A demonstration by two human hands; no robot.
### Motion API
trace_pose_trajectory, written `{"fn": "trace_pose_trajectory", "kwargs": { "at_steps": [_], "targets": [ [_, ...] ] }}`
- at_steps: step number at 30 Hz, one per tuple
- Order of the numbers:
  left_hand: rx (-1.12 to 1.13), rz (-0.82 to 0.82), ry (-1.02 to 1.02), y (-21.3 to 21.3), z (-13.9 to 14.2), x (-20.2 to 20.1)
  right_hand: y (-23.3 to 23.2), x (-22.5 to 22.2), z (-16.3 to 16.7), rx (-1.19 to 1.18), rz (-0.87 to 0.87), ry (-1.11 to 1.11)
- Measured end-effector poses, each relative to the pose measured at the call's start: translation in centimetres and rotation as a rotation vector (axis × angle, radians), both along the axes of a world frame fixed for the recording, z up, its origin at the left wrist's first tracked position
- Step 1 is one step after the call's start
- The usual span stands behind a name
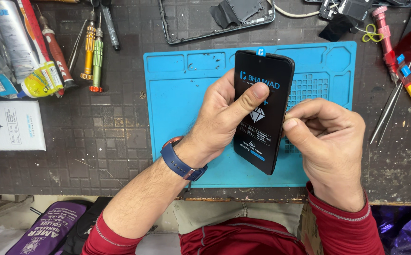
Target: The person disassembles a smartphone at a repair bench. They open the back cover, lift out the internal frame, remove the battery, pry at the phone's edge by hand, and use a screwdriver to unscrew components from the exposed internals on a blue mat.
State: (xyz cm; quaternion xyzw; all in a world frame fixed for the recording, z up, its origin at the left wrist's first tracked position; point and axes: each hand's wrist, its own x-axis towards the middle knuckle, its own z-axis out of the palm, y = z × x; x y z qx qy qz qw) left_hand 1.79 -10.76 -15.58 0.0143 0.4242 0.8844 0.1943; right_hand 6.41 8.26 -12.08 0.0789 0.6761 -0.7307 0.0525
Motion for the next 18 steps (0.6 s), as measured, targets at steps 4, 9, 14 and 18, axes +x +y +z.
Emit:
{"fn": "trace_pose_trajectory", "kwargs": {
  "at_steps": [4, 9, 14, 18],
  "targets": [
    [0.005, -0.009, 0.008, -0.16, 0.27, -0.02, -0.06, 0.02, -0.03, -0.024, -0.007, 0.005],
    [0.011, -0.010, 0.002, -0.07, 0.41, -0.12, 0.02, 0.03, -0.32, -0.026, -0.014, 0.016],
    [0.015, -0.024, -0.008, -0.18, 0.34, -0.08, 0.04, 0.12, -0.54, -0.020, -0.025, 0.010],
    [0.009, -0.022, 0.003, -0.10, 0.08, -0.10, 0.08, 0.04, -0.63, -0.040, -0.017, 0.009]
  ]
}}
